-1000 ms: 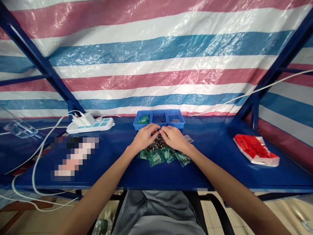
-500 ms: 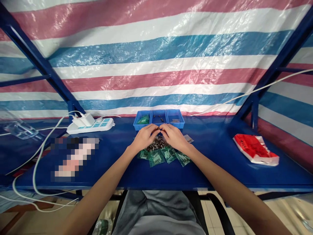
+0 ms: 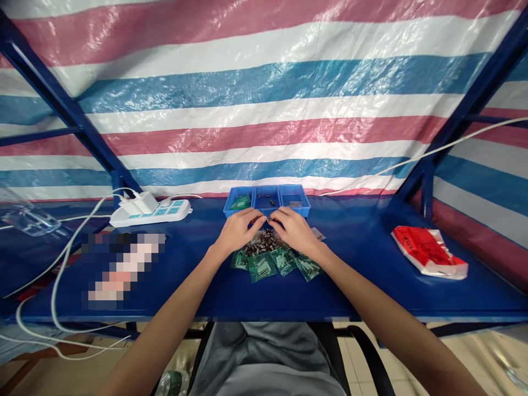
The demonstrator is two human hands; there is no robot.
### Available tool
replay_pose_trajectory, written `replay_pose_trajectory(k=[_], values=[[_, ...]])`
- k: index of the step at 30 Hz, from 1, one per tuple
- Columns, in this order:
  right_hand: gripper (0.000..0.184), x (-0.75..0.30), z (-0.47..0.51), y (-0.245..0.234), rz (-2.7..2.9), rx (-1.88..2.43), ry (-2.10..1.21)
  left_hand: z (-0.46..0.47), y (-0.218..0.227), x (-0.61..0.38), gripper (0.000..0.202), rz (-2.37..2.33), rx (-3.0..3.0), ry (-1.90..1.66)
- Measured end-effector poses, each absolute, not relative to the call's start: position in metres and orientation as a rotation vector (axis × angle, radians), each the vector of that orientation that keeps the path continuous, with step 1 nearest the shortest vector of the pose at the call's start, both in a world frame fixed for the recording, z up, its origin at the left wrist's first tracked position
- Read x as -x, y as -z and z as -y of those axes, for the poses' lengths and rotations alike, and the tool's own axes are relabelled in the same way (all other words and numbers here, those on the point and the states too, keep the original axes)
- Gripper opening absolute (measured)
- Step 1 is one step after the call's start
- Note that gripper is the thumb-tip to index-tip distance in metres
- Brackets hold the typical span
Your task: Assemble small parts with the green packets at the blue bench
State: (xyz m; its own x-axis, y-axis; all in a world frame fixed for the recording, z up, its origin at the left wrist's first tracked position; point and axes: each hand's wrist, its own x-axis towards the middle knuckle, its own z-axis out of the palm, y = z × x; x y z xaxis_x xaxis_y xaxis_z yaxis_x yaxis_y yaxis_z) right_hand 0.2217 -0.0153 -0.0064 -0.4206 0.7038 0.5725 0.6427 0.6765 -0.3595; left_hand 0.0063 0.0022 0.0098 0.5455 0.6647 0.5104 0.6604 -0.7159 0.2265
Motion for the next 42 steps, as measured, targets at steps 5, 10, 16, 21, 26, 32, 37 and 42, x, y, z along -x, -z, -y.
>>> replay_pose_trajectory(k=[5,10,16,21,26,32,37,42], values=[[0.018,-0.226,-0.015,0.001,2.136,1.125,0.041,-0.008,-0.012,0.002,0.025,-1.356,-2.752,-1.031],[0.021,-0.217,-0.056,-0.015,2.085,1.27,0.068,-0.011,-0.013,0.007,0.028,-1.411,-2.76,-0.969],[0.023,-0.226,-0.012,-0.008,2.118,1.147,-0.225,-0.008,-0.015,0.005,0.026,-1.423,-2.742,-0.749],[0.019,-0.245,0.012,0.012,2.104,1.233,-0.449,-0.006,-0.011,0.0,0.026,-1.34,-2.752,-0.532],[0.02,-0.259,0.001,0.012,2.108,1.275,-0.358,-0.009,-0.006,0.001,0.024,-1.308,-2.75,-0.536],[0.019,-0.28,-0.001,0.013,2.173,1.358,-0.414,-0.011,-0.004,0.002,0.023,-1.279,-2.744,-0.57],[0.019,-0.285,-0.004,0.019,2.292,1.406,-0.425,-0.011,-0.007,0.0,0.025,-1.285,-2.713,-0.585],[0.008,-0.275,-0.006,0.022,2.335,1.443,-0.45,-0.013,-0.006,0.002,0.024,-1.325,-2.692,-0.6]])
